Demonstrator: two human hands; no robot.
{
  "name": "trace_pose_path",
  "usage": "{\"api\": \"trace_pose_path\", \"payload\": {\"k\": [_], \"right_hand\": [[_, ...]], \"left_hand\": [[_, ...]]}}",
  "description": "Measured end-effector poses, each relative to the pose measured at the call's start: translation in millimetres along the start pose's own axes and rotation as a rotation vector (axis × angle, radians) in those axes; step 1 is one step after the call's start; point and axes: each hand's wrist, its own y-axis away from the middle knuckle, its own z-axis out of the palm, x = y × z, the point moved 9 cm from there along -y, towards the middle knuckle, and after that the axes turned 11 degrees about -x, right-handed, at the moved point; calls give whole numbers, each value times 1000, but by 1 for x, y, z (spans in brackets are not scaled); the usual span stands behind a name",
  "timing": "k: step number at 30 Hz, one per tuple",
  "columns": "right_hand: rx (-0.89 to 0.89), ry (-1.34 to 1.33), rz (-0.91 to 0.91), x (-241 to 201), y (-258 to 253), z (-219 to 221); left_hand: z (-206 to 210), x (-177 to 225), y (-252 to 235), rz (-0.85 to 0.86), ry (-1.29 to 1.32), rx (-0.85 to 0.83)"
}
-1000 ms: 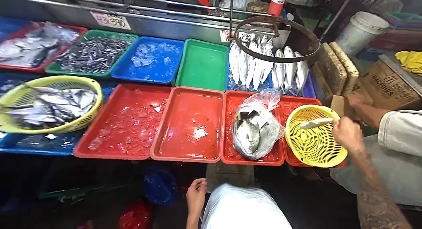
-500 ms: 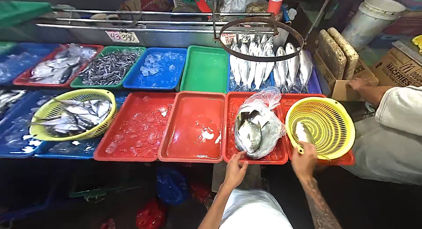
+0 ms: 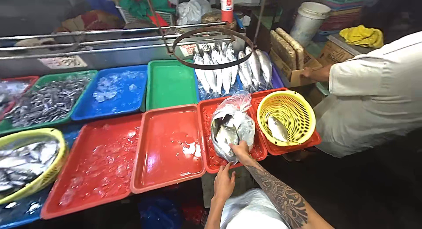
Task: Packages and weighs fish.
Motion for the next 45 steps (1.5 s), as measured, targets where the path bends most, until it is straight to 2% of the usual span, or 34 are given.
{"api": "trace_pose_path", "payload": {"k": [4, 9, 16, 20, 22, 26, 29, 34, 38, 42, 45], "right_hand": [[3, 3, 37, -4, 8, 7], [24, 93, -5, -14, 20, 11], [144, 310, -101, -37, 33, 46], [177, 360, -109, -37, 32, 48], [180, 381, -168, -40, 30, 48], [185, 555, -424, -55, 33, 65], [164, 569, -464, -59, 34, 84], [81, 381, -288, -53, 24, 77], [21, 102, -143, -43, 9, 53], [-78, -331, -125, -23, -7, 25], [-238, -587, -173, -6, 7, -20]], "left_hand": [[1, 2, -1, 4, -1, -13], [7, 5, -2, -8, 33, -43], [1, 6, 6, 162, 98, 20], [2, 2, 5, 223, 141, 57], [3, 0, 4, 213, 177, 46], [2, -8, 7, 161, 251, 43], [-3, -17, 12, 166, 287, 88], [-7, -36, 16, 57, 337, 57], [-7, -38, 22, 129, 376, 73], [-10, -43, 37, 99, 469, 83], [-12, -57, 54, 38, 512, 100]]}}
